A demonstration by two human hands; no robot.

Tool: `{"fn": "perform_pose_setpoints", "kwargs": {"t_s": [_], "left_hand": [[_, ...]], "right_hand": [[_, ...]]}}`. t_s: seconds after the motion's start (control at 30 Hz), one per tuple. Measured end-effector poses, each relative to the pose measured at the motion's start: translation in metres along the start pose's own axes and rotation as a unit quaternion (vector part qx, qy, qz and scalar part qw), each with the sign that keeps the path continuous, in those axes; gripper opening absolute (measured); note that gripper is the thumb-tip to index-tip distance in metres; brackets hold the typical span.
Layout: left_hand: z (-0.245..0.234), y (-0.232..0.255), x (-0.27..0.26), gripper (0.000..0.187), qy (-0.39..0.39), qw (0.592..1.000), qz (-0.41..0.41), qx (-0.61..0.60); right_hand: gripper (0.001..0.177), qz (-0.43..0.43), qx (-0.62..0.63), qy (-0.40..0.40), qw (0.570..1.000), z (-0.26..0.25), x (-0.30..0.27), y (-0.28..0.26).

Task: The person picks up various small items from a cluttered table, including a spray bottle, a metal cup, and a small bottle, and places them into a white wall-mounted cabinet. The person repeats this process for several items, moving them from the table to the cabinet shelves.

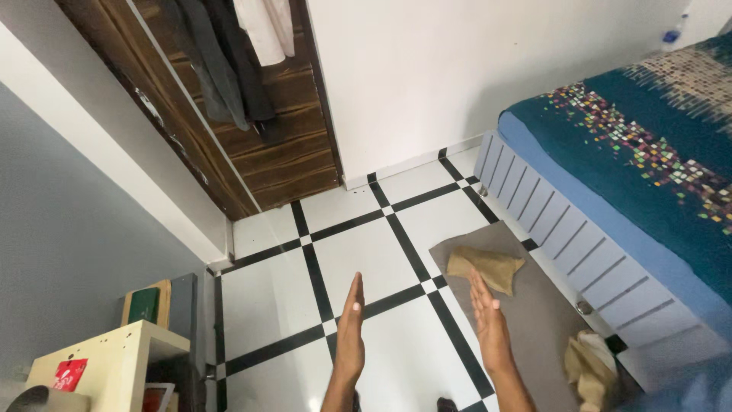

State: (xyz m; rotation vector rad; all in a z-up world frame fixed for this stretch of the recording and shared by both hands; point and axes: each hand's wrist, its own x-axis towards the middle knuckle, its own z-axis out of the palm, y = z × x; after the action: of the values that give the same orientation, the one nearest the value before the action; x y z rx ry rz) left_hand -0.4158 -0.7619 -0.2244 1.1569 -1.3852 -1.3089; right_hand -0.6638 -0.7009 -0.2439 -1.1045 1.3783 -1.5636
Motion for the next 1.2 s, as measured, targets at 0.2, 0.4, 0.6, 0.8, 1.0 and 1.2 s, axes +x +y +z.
{"fn": "perform_pose_setpoints", "kwargs": {"t_s": [0.2,0.4,0.6,0.8,1.0,1.2], "left_hand": [[0.053,0.014,0.042,0.089,0.011,1.0,-0.004,-0.022],[0.103,0.016,0.074,0.09,0.013,0.999,-0.016,-0.037],[0.134,0.016,0.102,0.092,0.039,0.998,-0.057,-0.008],[0.146,0.006,0.131,0.09,0.016,0.999,0.004,-0.051],[0.153,-0.006,0.177,0.092,0.031,0.998,-0.023,-0.044],[0.145,-0.013,0.244,0.091,0.022,0.997,-0.023,-0.065]], "right_hand": [[0.066,-0.008,0.041,-0.024,0.999,-0.039,0.059,0.0],[0.064,-0.047,0.045,-0.061,0.996,-0.084,0.105,0.005],[0.066,-0.012,0.052,-0.05,0.997,-0.118,0.132,0.012],[0.064,-0.014,0.053,-0.041,0.998,-0.133,0.163,0.022],[0.066,-0.024,0.037,-0.05,0.998,-0.131,0.203,0.029],[0.066,0.001,0.043,-0.022,0.999,-0.117,0.258,0.033]]}}
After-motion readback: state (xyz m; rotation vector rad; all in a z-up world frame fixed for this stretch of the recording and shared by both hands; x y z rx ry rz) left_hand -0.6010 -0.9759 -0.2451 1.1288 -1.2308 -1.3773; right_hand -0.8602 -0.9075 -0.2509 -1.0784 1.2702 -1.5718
